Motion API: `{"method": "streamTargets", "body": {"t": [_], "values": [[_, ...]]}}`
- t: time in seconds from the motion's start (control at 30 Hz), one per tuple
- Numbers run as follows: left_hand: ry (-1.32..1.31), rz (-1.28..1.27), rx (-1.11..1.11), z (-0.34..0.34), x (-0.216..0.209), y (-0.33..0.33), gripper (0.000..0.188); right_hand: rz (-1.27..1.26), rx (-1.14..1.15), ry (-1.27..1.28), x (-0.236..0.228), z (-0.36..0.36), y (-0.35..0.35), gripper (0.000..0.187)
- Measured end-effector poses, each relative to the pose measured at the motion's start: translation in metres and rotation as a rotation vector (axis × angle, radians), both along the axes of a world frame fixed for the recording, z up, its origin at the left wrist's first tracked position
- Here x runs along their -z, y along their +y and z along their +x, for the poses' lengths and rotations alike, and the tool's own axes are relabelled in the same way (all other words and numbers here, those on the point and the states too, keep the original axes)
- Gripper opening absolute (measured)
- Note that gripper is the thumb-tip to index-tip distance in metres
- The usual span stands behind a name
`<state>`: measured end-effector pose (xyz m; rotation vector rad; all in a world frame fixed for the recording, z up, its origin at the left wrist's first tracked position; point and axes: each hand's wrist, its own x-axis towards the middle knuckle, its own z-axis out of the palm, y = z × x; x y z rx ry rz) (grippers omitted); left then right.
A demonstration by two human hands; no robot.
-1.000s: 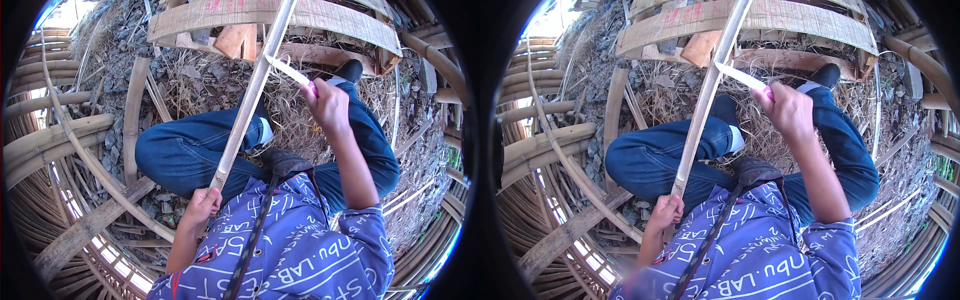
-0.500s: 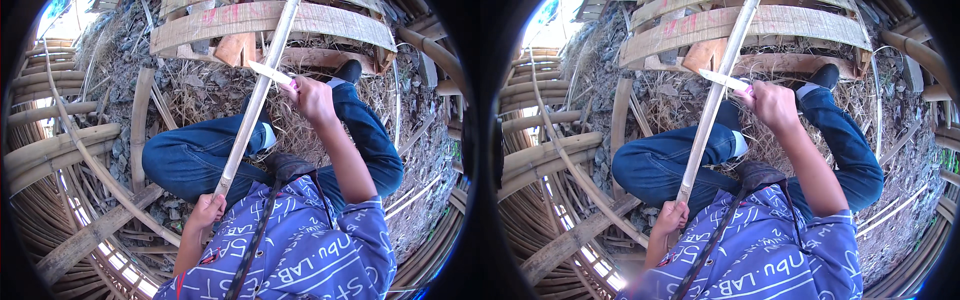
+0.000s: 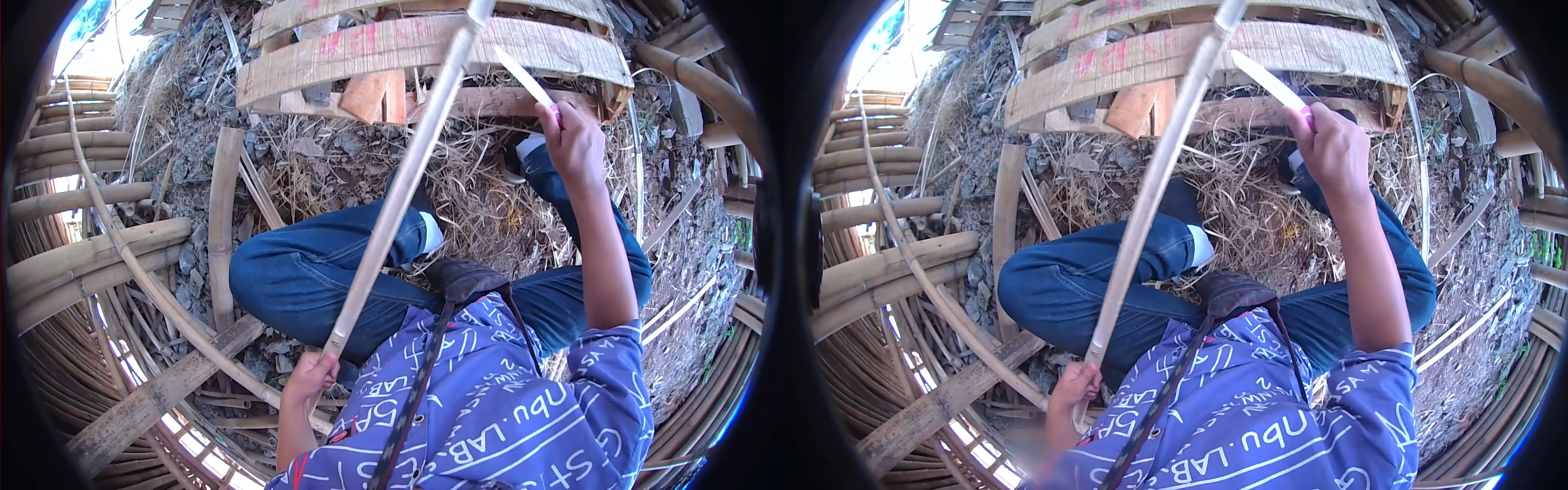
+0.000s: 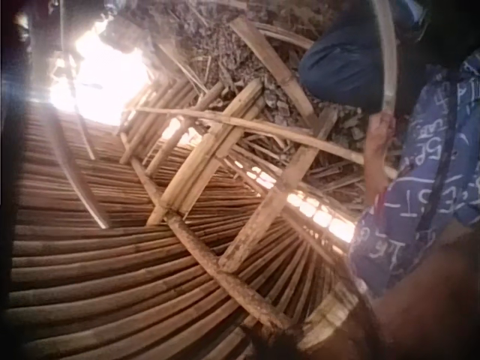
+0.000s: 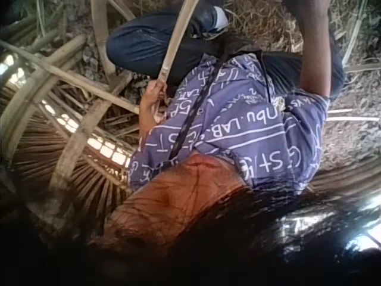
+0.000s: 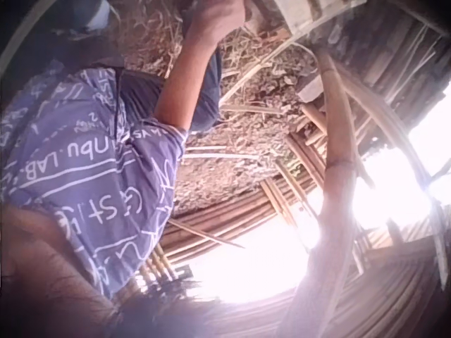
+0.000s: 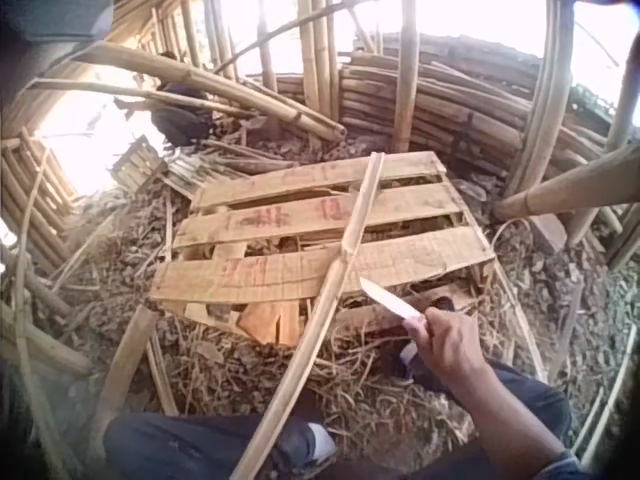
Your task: The person shaves a strip of bamboo with a knife. The person holds the bamboo strip and draws the blade along its length to remove thin shavings.
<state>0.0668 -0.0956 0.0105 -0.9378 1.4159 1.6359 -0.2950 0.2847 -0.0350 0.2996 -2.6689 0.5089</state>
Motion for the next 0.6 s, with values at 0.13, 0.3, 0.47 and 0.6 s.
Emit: {"method": "streamTargets", "body": {"t": [0.13,0.3,0.47,0.6], "values": [[-0.008,-0.015,-0.028,-0.018,-0.019,0.007,0.043,-0.165,-0.063,-0.153,-0.003,0.028,-0.011,0.04],[0.03,0.068,0.02,-0.035,-0.012,0.018,0.047,-0.722,-0.014,-0.506,0.001,0.086,-0.034,0.036],[0.11,-0.003,-0.079,-0.048,-0.02,0.042,0.043,-0.621,-0.357,-0.635,-0.015,0.134,-0.071,0.028],[0.101,0.111,-0.05,-0.071,-0.019,0.055,0.036,-0.541,-0.603,-0.613,-0.02,0.146,-0.09,0.033]]}}
